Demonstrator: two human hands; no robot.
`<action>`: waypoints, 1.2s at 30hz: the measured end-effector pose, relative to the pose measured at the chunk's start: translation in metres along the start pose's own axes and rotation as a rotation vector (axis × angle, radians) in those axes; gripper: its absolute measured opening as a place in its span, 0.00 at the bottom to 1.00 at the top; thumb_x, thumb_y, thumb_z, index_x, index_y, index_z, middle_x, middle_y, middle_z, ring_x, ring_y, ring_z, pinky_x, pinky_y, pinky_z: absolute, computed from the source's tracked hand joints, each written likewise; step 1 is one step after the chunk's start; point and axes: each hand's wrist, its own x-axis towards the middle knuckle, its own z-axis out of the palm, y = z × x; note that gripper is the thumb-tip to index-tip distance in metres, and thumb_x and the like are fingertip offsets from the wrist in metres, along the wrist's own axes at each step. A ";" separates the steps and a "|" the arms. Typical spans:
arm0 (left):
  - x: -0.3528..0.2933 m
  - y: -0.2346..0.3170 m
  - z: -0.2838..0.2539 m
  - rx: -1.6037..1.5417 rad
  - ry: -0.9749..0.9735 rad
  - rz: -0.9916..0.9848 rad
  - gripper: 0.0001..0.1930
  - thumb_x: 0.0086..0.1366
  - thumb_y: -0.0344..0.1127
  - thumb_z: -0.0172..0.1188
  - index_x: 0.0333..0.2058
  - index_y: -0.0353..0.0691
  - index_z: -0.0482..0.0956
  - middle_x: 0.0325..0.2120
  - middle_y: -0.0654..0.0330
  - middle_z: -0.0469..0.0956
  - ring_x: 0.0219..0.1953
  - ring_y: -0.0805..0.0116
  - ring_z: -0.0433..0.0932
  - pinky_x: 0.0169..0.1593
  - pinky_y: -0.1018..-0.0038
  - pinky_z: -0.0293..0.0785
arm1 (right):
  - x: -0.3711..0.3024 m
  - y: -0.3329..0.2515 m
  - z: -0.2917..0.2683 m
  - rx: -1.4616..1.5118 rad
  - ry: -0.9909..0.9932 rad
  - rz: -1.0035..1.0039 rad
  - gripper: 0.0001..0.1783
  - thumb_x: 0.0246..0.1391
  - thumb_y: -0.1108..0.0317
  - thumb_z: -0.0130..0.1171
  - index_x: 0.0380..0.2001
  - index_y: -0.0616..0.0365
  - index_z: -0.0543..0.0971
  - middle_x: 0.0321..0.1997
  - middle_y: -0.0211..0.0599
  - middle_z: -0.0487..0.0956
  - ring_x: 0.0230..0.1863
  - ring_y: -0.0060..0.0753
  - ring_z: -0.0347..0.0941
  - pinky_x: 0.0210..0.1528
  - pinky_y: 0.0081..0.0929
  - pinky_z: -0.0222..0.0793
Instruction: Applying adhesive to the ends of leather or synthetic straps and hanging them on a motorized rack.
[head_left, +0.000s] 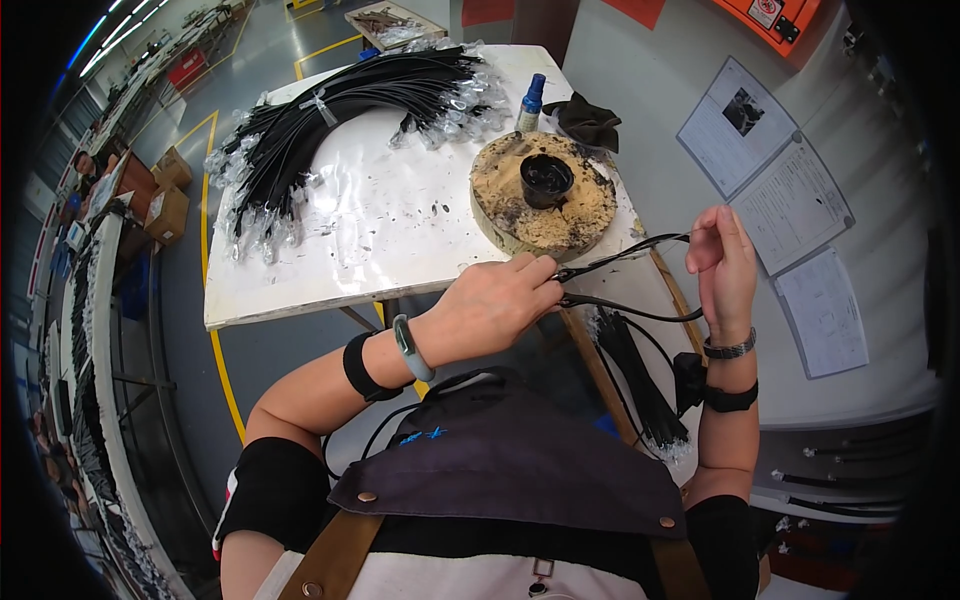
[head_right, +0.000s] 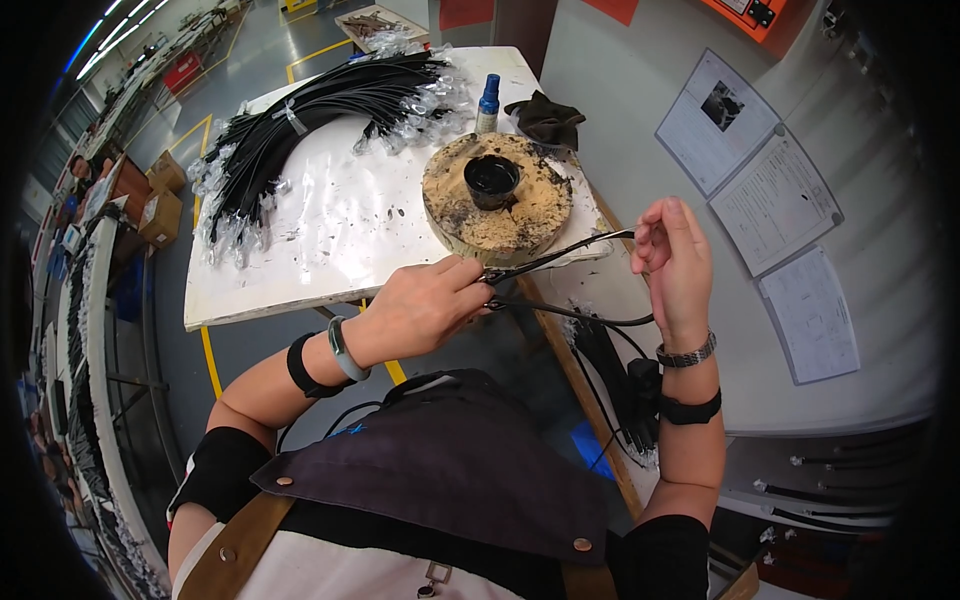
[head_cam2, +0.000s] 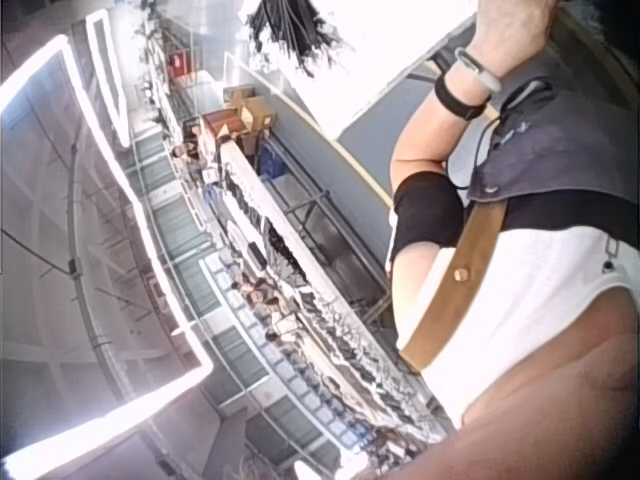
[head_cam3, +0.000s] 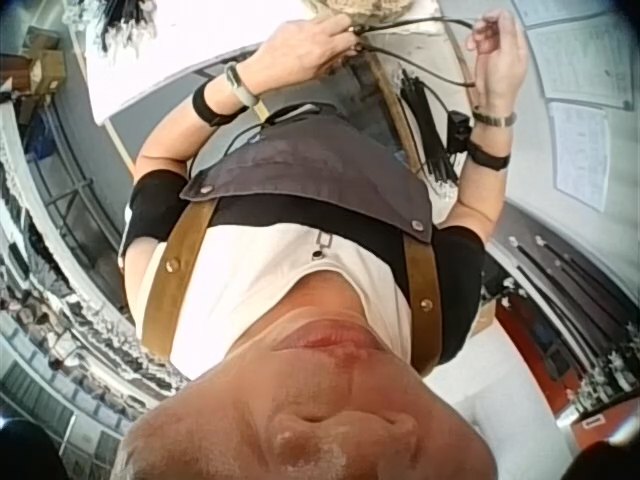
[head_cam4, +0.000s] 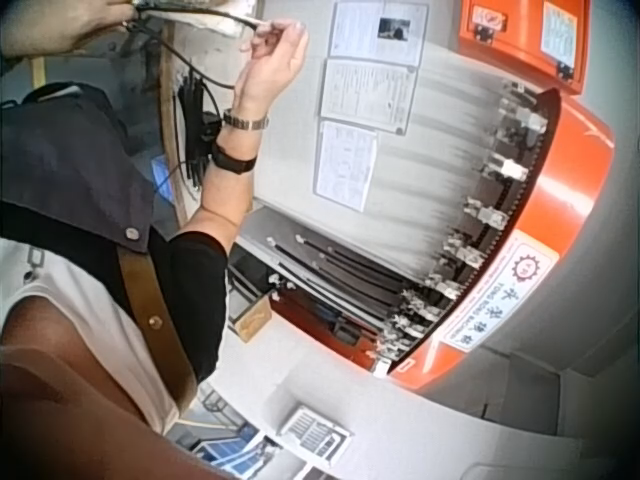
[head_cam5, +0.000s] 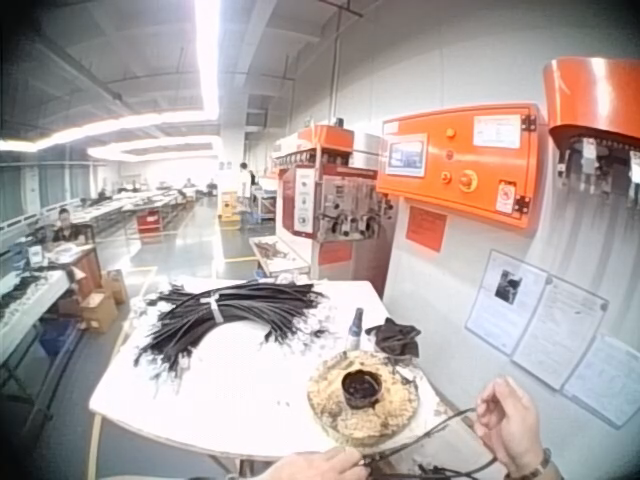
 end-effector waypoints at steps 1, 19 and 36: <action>0.000 0.000 0.000 -0.001 -0.001 -0.002 0.08 0.54 0.36 0.58 0.27 0.41 0.69 0.25 0.61 0.64 0.28 0.66 0.70 0.23 0.72 0.68 | 0.000 0.000 0.001 -0.010 -0.003 0.002 0.15 0.62 0.59 0.40 0.28 0.58 0.69 0.23 0.28 0.68 0.22 0.16 0.61 0.22 0.15 0.62; -0.020 -0.011 0.027 -0.047 -0.081 -0.062 0.07 0.57 0.37 0.55 0.26 0.40 0.69 0.27 0.60 0.65 0.30 0.64 0.71 0.27 0.69 0.70 | 0.072 0.019 0.028 -0.323 -0.067 -0.206 0.16 0.61 0.61 0.43 0.31 0.62 0.73 0.25 0.30 0.72 0.24 0.15 0.65 0.24 0.13 0.65; -0.005 -0.010 0.016 -0.089 -0.061 -0.137 0.08 0.58 0.37 0.53 0.26 0.39 0.68 0.25 0.58 0.65 0.28 0.59 0.71 0.27 0.67 0.69 | 0.060 0.008 -0.002 0.069 0.011 0.029 0.13 0.60 0.60 0.44 0.30 0.58 0.71 0.24 0.28 0.69 0.26 0.17 0.64 0.24 0.15 0.62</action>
